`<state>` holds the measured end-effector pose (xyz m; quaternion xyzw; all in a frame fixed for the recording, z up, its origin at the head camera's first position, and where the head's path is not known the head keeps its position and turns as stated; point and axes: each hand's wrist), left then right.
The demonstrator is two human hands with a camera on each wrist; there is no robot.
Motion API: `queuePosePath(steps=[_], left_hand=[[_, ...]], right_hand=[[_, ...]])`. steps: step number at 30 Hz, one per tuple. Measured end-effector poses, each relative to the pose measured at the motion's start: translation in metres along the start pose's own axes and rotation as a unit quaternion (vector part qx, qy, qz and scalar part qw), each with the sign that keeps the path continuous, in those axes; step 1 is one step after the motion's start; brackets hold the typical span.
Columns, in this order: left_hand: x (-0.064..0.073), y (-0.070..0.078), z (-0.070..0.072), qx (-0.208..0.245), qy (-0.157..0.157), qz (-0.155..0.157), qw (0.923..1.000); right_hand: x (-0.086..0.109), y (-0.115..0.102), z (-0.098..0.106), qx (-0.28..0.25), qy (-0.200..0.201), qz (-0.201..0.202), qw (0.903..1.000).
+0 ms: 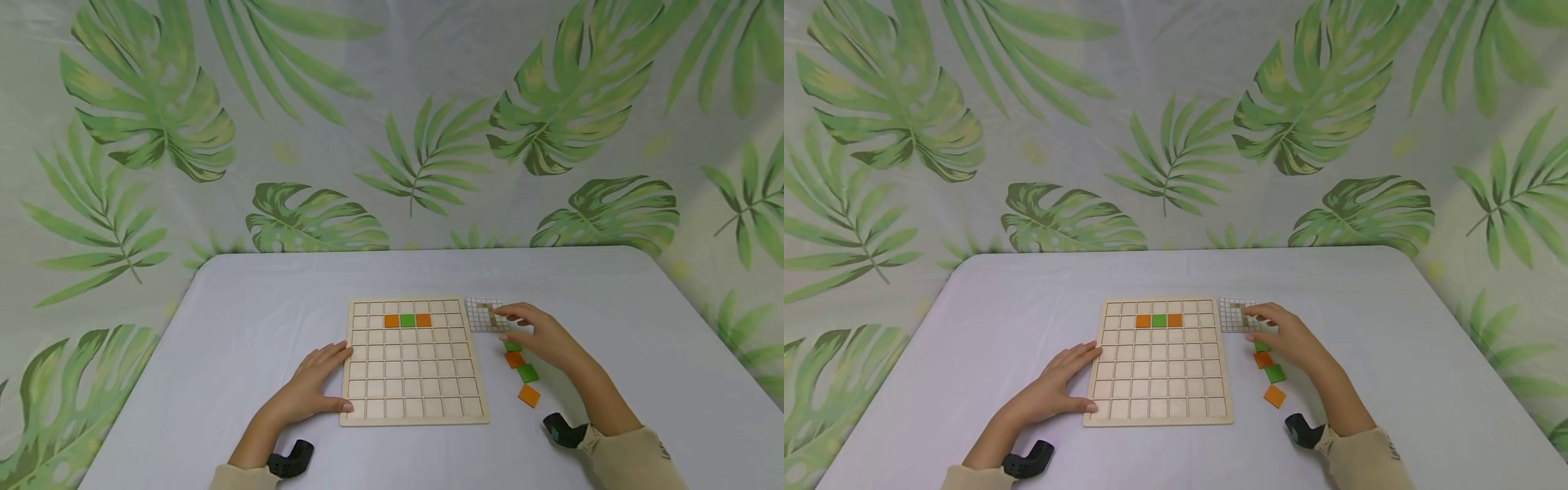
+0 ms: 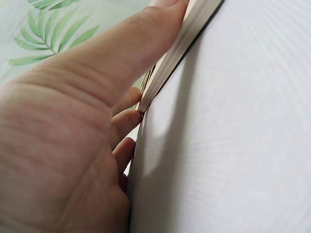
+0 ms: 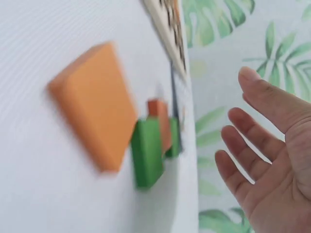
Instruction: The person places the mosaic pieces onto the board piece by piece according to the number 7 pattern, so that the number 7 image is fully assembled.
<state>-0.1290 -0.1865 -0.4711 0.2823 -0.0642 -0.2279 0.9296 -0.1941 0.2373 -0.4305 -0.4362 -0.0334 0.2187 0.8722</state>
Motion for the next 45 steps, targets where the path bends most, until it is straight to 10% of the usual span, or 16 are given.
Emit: queuePosePath(steps=[14, 26, 45], left_hand=[[0.001, 0.001, 0.001, -0.005, 0.0, -0.001, 1.0], [0.001, 0.001, 0.001, -0.005, 0.0, -0.006, 1.0], [0.0, 0.0, 0.0, -0.005, 0.001, -0.006, 1.0]], right_hand=[[0.026, 0.043, 0.006, 0.014, -0.01, -0.044, 0.9989], [0.023, 0.019, 0.007, 0.021, 0.008, -0.069, 0.9973], [-0.031, -0.027, -0.059, -0.053, -0.014, 0.076, 0.9956]])
Point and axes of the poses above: each hand's wrist, its own x-axis away from the middle knuckle, its own z-axis out of the back of the hand, y = z × x, and after that the axes turned 8 degrees about -x, right-handed
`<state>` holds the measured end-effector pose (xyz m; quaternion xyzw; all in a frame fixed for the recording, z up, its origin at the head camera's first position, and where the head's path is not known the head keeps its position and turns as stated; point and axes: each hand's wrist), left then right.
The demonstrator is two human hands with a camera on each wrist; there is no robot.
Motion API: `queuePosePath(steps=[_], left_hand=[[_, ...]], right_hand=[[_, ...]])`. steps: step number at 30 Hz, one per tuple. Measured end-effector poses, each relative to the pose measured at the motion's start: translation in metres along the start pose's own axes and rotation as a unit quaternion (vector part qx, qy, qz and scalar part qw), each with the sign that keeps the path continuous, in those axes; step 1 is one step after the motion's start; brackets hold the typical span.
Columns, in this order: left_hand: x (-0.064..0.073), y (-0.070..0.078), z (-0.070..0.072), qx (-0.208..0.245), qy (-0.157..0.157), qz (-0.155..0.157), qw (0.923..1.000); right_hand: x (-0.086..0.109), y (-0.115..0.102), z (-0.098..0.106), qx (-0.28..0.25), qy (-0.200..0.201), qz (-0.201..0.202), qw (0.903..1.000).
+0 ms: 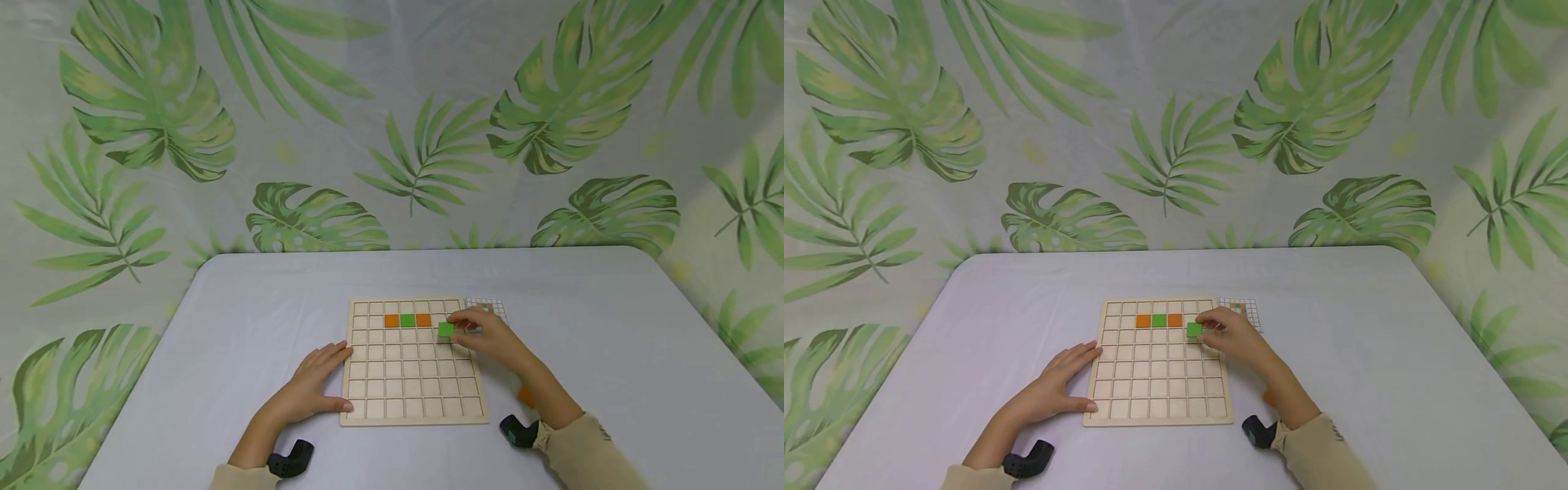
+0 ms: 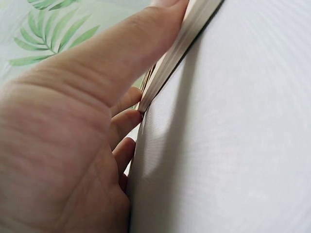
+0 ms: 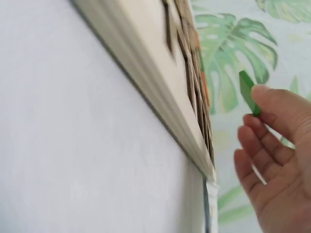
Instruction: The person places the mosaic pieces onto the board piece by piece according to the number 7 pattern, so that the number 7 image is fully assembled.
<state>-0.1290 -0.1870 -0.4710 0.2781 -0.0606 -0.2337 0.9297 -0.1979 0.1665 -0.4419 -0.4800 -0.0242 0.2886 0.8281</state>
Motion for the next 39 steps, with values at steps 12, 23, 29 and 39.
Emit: queuePosePath(steps=[12, 23, 29, 39], left_hand=[[0.0, 0.0, 0.0, 0.001, -0.002, 0.004, 1.0], [-0.001, 0.0, 0.001, 0.011, 0.0, 0.003, 0.9999], [-0.002, 0.0, 0.001, 0.011, 0.0, -0.003, 0.9999], [-0.002, -0.001, 0.001, 0.013, 0.0, 0.005, 0.9999]], right_hand=[[-0.015, 0.008, -0.029, 0.013, -0.025, -0.037, 0.9989], [-0.017, 0.005, -0.031, 0.025, -0.036, -0.057, 0.9974], [-0.012, -0.003, -0.019, 0.014, -0.013, -0.064, 0.9978], [0.027, -0.008, 0.03, 0.032, 0.017, -0.072, 0.9967]])
Point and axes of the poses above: each hand's wrist, its own x-axis away from the middle knuckle, its own z-axis out of the back of the hand, y = z × x, and after that the axes turned 8 degrees about -x, right-handed
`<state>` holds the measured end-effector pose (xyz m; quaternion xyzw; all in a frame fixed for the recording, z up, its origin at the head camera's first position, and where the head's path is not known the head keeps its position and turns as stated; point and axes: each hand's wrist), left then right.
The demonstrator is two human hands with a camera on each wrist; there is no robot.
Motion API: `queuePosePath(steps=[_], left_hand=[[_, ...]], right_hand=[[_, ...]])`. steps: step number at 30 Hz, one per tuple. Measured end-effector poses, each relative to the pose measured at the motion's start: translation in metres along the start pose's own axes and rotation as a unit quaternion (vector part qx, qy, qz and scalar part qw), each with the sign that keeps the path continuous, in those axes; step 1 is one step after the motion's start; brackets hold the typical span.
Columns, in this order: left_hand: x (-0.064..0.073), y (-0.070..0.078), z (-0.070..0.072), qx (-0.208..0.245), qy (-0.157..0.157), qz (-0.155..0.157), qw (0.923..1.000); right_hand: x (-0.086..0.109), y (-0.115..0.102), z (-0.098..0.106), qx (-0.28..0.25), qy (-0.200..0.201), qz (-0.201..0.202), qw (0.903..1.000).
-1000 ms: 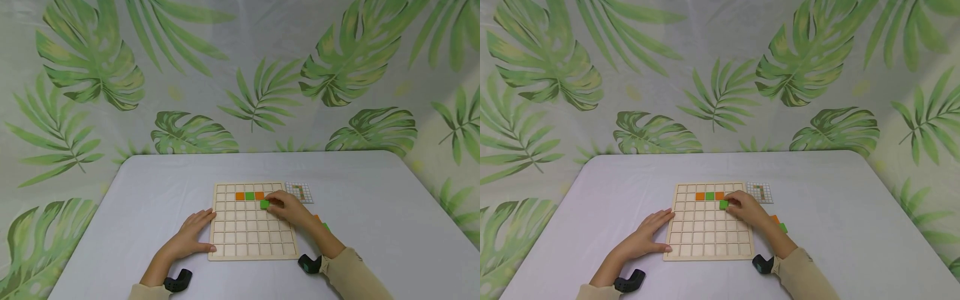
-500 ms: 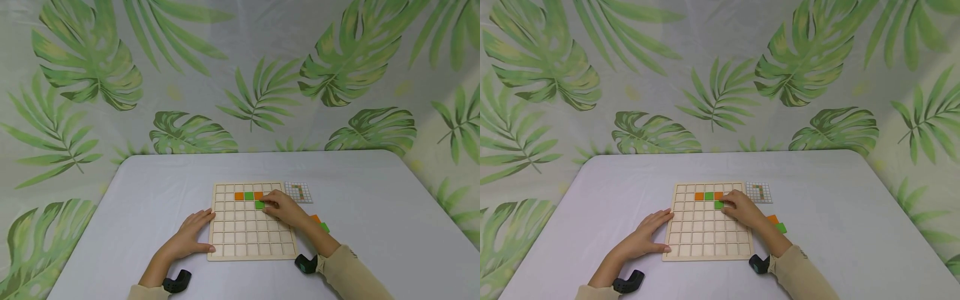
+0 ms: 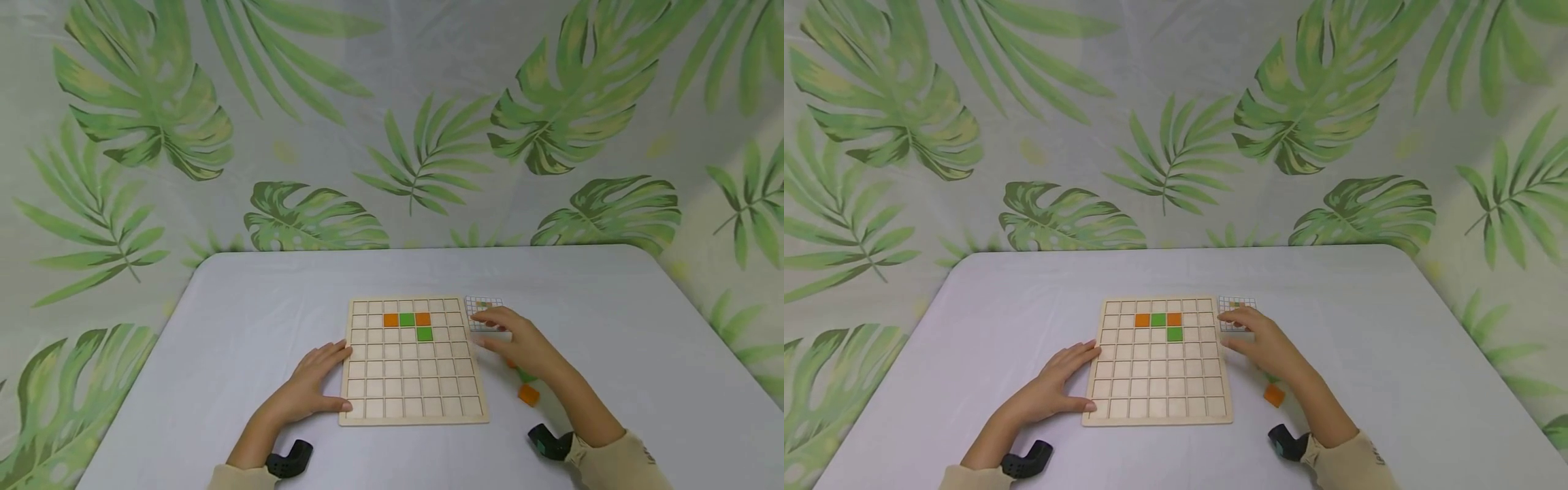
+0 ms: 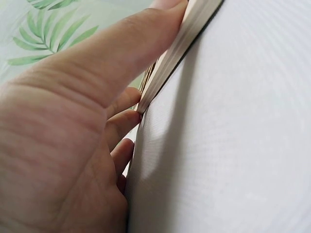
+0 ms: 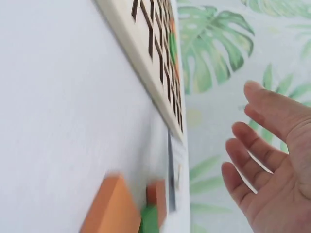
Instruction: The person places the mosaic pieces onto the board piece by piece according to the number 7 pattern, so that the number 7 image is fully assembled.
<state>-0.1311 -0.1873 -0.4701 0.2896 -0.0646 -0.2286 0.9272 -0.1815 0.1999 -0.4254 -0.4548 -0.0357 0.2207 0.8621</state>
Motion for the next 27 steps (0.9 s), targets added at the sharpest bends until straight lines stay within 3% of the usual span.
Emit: queuePosePath(steps=[11, 18, 27], left_hand=[[0.001, 0.001, 0.001, 0.002, 0.002, 0.002, 1.0], [0.0, 0.001, 0.001, 0.004, 0.001, 0.006, 1.0], [0.001, 0.001, 0.001, 0.009, 0.0, 0.005, 0.9999]], right_hand=[[0.037, 0.031, 0.02, 0.043, -0.015, -0.037, 0.9983], [0.038, 0.04, 0.012, 0.062, -0.002, -0.035, 0.9975], [0.035, 0.04, 0.01, 0.073, 0.016, -0.068, 0.9948]])
Point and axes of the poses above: each hand's wrist, its own x-axis away from the middle knuckle, its own z-axis out of the back of the hand, y = z × x, and after that the axes turned 8 degrees about -x, right-handed
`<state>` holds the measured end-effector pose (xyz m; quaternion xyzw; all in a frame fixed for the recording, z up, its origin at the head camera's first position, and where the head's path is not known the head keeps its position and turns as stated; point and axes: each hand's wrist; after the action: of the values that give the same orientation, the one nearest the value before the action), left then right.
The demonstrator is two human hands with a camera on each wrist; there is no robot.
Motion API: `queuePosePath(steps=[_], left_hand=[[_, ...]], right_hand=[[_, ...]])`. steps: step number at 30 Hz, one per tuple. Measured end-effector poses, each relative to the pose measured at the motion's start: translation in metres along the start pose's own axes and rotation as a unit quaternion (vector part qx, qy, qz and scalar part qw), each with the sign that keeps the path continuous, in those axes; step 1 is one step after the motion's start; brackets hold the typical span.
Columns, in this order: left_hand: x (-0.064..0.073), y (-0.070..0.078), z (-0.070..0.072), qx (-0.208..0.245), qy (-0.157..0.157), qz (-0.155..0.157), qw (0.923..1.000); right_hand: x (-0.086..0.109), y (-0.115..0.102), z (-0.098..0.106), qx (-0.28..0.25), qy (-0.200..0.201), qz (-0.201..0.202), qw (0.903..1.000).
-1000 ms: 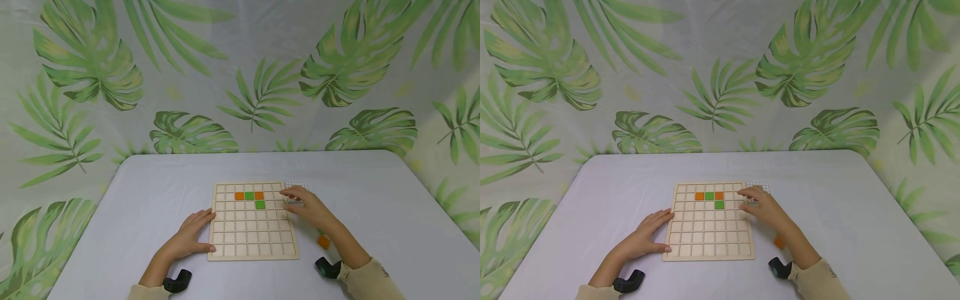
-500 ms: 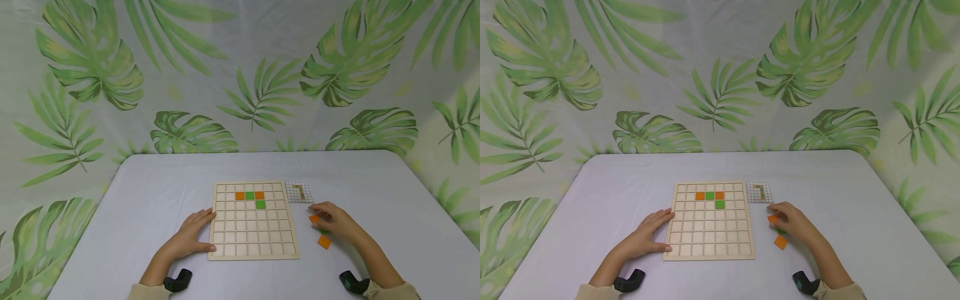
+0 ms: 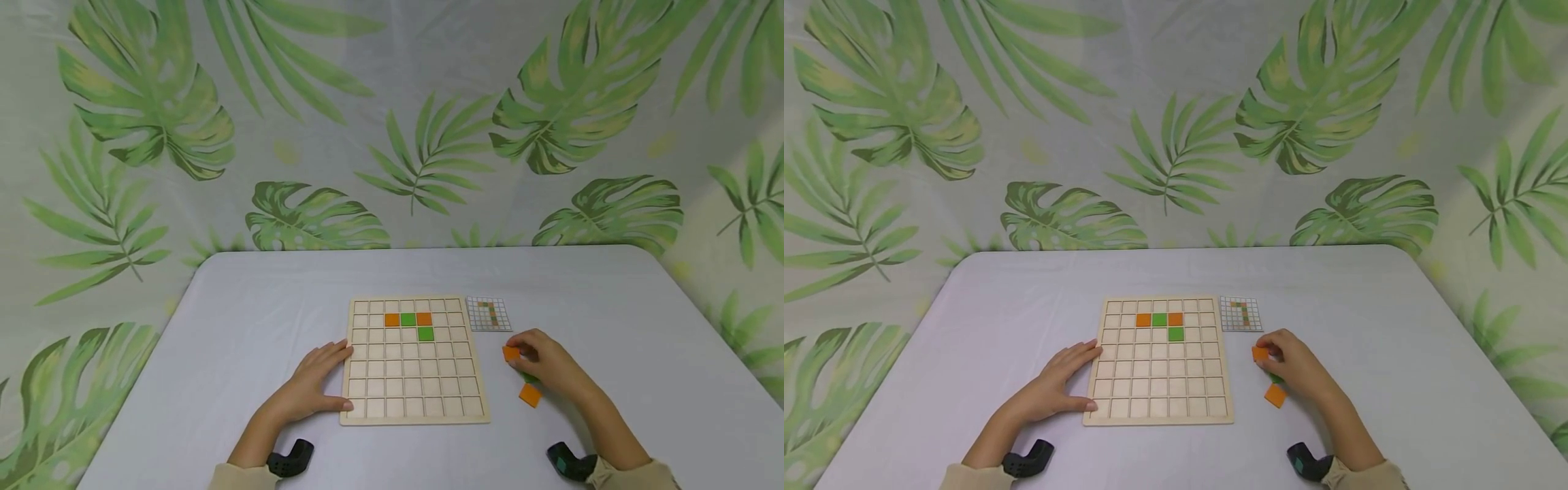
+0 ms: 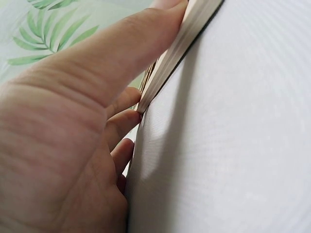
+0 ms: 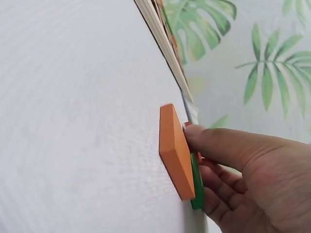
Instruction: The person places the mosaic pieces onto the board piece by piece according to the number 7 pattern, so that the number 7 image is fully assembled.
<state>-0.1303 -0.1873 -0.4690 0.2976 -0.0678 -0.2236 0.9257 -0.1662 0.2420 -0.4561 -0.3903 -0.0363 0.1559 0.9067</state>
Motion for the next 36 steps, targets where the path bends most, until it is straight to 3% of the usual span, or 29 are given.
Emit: queuePosePath(steps=[9, 18, 26, 36], left_hand=[[0.0, -0.002, -0.002, 0.002, 0.0, -0.001, 1.0], [0.0, -0.001, -0.001, 0.001, 0.003, -0.004, 1.0], [0.0, 0.0, -0.001, -0.001, 0.001, -0.001, 1.0], [0.0, 0.001, -0.001, -0.001, 0.002, 0.002, 1.0]], right_hand=[[-0.012, -0.022, -0.01, -0.014, 0.009, 0.05, 0.9986], [-0.033, -0.058, -0.04, -0.043, -0.002, 0.137, 0.9896], [-0.046, -0.063, -0.072, -0.072, -0.016, 0.106, 0.9917], [-0.049, -0.059, -0.092, -0.06, 0.019, 0.132, 0.9892]])
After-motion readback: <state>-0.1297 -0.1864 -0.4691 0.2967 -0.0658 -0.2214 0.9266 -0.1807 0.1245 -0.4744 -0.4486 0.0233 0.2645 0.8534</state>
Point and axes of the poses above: each hand's wrist, its own x-axis away from the middle knuckle, its own z-axis out of the back of the hand, y = z × x, and after that the axes turned 8 degrees about -x, right-handed
